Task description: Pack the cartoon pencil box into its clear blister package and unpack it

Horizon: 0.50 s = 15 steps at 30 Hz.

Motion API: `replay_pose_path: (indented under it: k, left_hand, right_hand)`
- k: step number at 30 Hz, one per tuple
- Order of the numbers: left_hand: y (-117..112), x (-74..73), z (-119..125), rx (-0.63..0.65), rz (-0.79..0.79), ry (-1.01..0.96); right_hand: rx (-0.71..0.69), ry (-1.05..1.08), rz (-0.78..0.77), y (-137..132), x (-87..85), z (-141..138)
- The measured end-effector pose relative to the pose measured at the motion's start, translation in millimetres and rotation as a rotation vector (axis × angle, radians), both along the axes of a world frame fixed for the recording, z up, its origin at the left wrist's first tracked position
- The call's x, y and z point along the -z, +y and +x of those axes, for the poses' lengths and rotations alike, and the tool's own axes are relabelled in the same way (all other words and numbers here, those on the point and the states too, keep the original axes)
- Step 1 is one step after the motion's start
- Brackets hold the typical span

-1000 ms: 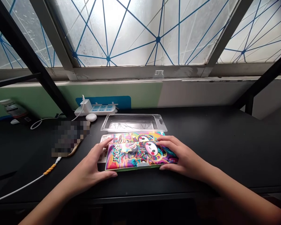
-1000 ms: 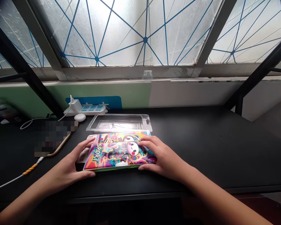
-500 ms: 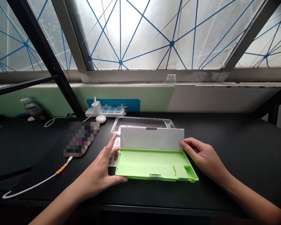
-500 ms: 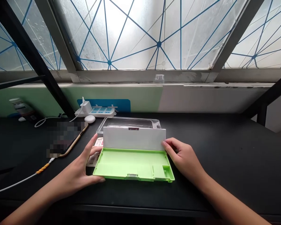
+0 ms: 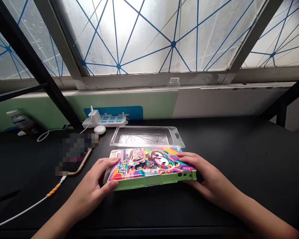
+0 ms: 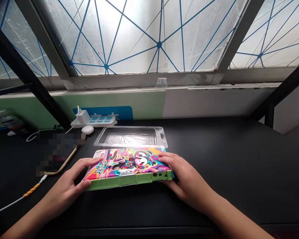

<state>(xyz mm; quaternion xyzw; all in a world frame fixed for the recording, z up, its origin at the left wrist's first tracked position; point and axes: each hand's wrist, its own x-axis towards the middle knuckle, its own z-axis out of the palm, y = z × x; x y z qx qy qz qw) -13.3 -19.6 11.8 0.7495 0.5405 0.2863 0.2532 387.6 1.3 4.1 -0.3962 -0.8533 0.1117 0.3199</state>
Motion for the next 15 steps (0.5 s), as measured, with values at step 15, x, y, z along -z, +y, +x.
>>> replay_pose_path:
  k: [15]
  left_hand:
    - [13.0,2.3,4.3,0.044,0.064,0.167]
  right_hand:
    - [0.247,-0.005,-0.479,7.6,-11.4,-6.5]
